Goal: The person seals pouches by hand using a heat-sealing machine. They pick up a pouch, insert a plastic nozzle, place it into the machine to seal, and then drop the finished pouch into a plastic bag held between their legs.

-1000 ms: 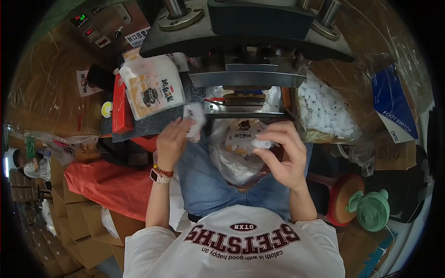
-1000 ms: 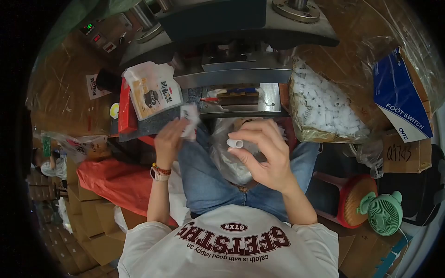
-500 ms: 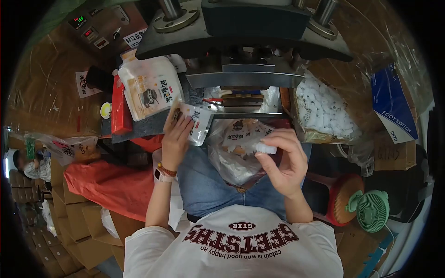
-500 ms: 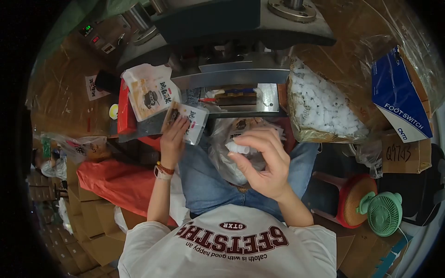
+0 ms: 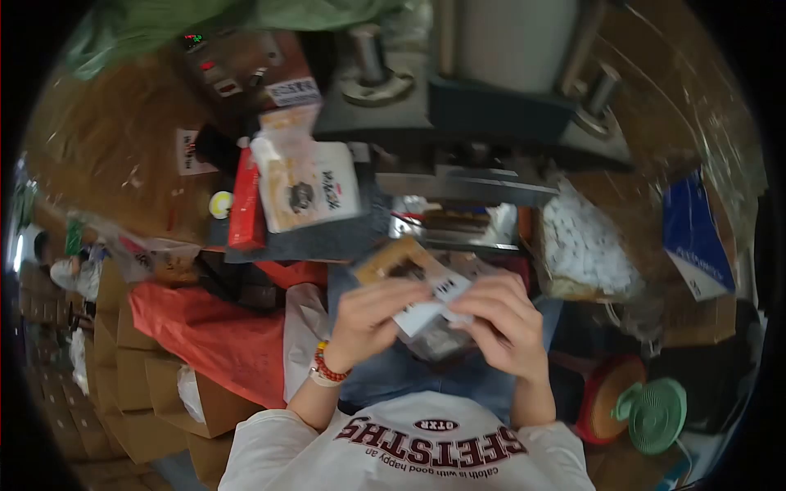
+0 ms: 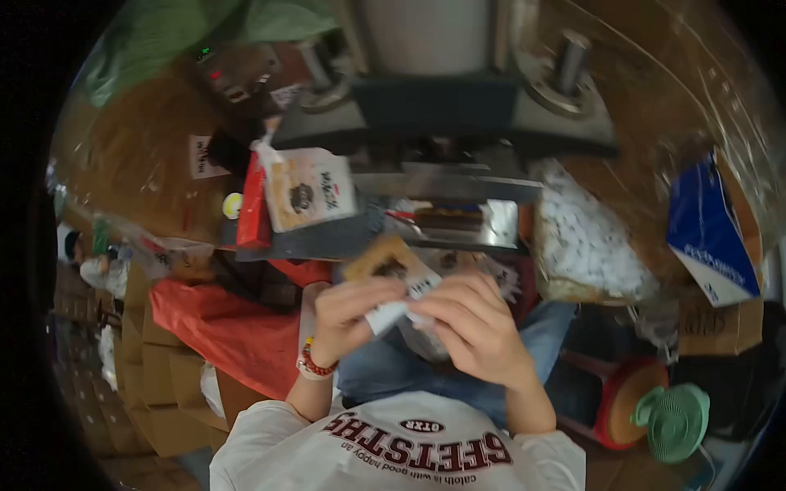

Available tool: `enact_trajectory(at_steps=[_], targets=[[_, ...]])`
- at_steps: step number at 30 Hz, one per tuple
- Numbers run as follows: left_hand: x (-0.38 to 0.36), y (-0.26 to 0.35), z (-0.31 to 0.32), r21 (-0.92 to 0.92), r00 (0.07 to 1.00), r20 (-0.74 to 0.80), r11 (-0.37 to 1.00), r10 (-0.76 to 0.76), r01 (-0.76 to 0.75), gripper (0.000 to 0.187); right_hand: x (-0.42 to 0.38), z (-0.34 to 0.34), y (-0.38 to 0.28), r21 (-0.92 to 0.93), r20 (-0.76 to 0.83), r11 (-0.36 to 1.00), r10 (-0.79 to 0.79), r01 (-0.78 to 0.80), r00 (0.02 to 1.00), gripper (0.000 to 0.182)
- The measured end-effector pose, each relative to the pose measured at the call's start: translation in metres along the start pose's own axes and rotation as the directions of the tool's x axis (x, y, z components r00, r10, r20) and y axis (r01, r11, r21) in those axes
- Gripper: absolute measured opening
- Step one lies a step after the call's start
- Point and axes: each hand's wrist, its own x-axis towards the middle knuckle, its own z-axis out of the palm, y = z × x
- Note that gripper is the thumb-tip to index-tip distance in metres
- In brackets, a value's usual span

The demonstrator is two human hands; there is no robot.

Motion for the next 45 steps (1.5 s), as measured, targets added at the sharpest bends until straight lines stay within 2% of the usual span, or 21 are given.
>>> enact_trajectory(at_steps=[2,4,6,7,8,10,11,13,15,16,20,25,30,33,36,38,40,41,42,44,45], targets=[[0.000,-0.001,0.002,-0.134,0.996,0.081,0.990,-0.030,0.040,0.021,0.000,-0.004,0.000,0.111,-0.006,0.990,0.085,-0.083,0.996,0.028],[-0.002,-0.010,0.021,-0.302,0.961,0.154,0.915,-0.231,0.269,0.018,-0.013,0.000,0.014,0.111,0.016,0.937,0.331,-0.331,0.944,0.036],[-0.008,-0.028,0.036,-0.180,0.860,0.343,0.872,-0.378,0.455,0.021,-0.008,0.005,0.016,0.021,-0.046,0.939,0.344,-0.344,0.938,0.040],[-0.009,-0.023,0.041,-0.275,0.831,0.350,0.800,-0.433,0.533,0.022,-0.009,0.003,0.016,-0.088,-0.137,0.911,0.390,-0.404,0.910,0.044],[-0.013,-0.024,0.050,-0.275,0.835,0.343,0.804,-0.430,0.527,0.022,-0.014,-0.006,0.020,0.058,-0.136,0.907,0.422,-0.418,0.896,0.047],[-0.024,-0.024,0.069,-0.498,0.866,0.160,0.719,-0.473,0.485,0.025,-0.016,-0.022,0.018,0.190,-0.216,0.845,0.533,-0.500,0.818,0.039],[-0.024,-0.022,0.067,-0.512,0.839,0.206,0.675,-0.504,0.532,0.025,-0.019,-0.029,0.020,0.076,-0.283,0.872,0.484,-0.484,0.828,0.028],[-0.033,-0.031,0.067,-0.515,0.715,0.357,0.512,-0.601,0.688,0.024,-0.030,-0.029,0.020,0.163,-0.335,0.855,0.517,-0.492,0.788,0.020],[-0.034,-0.028,0.069,-0.636,0.681,0.361,0.366,-0.638,0.680,0.024,-0.036,-0.019,0.011,0.224,-0.260,0.869,0.489,-0.441,0.832,0.015],[-0.036,-0.028,0.073,-0.651,0.646,0.381,0.305,-0.661,0.695,0.022,-0.037,-0.014,0.011,0.171,-0.166,0.933,0.343,-0.315,0.925,0.016],[-0.017,-0.028,0.077,-0.671,0.586,0.383,0.220,-0.714,0.708,0.019,-0.038,0.008,0.008,0.073,0.066,0.997,0.013,-0.018,0.998,0.021],[0.035,-0.047,0.073,-0.766,0.636,0.368,0.167,-0.679,0.621,0.021,-0.037,-0.009,-0.006,0.056,0.031,0.998,0.023,-0.025,0.999,0.024],[0.045,-0.074,0.066,-0.701,0.590,0.379,0.195,-0.713,0.686,0.020,-0.018,-0.011,-0.037,0.375,-0.073,0.926,-0.011,0.038,0.997,0.035],[0.045,-0.073,0.069,-0.753,0.649,0.327,0.226,-0.687,0.618,0.021,0.013,-0.021,-0.049,0.435,-0.052,0.822,-0.384,0.367,0.922,0.020],[0.048,-0.069,0.065,-0.741,0.637,0.323,0.232,-0.700,0.630,0.022,0.017,-0.020,-0.049,0.456,-0.069,0.817,-0.364,0.354,0.929,0.021],[0.045,-0.075,0.050,-0.682,0.651,0.328,0.305,-0.685,0.665,0.027,0.019,-0.018,-0.050,0.478,-0.075,0.798,-0.379,0.367,0.922,0.024],[0.047,-0.087,0.024,-0.424,0.629,0.122,0.533,-0.767,0.732,0.032,0.019,-0.016,-0.051,0.495,-0.074,0.772,-0.419,0.398,0.905,0.027],[0.045,-0.107,0.011,-0.232,0.705,-0.163,0.721,-0.690,0.653,0.037,0.020,-0.016,-0.052,0.505,-0.083,0.762,-0.424,0.405,0.902,0.028],[0.045,-0.130,-0.001,0.006,0.759,-0.397,0.825,-0.516,0.564,0.041,0.020,-0.015,-0.052,0.509,-0.086,0.759,-0.425,0.406,0.901,0.030],[0.064,-0.166,-0.033,0.608,0.919,-0.395,0.747,-0.010,0.269,0.060,0.021,-0.014,-0.051,0.493,-0.082,0.758,-0.449,0.428,0.890,0.033],[0.064,-0.175,-0.034,0.600,0.919,-0.395,0.757,-0.003,0.260,0.060,0.022,-0.015,-0.051,0.487,-0.080,0.753,-0.465,0.442,0.881,0.035]])
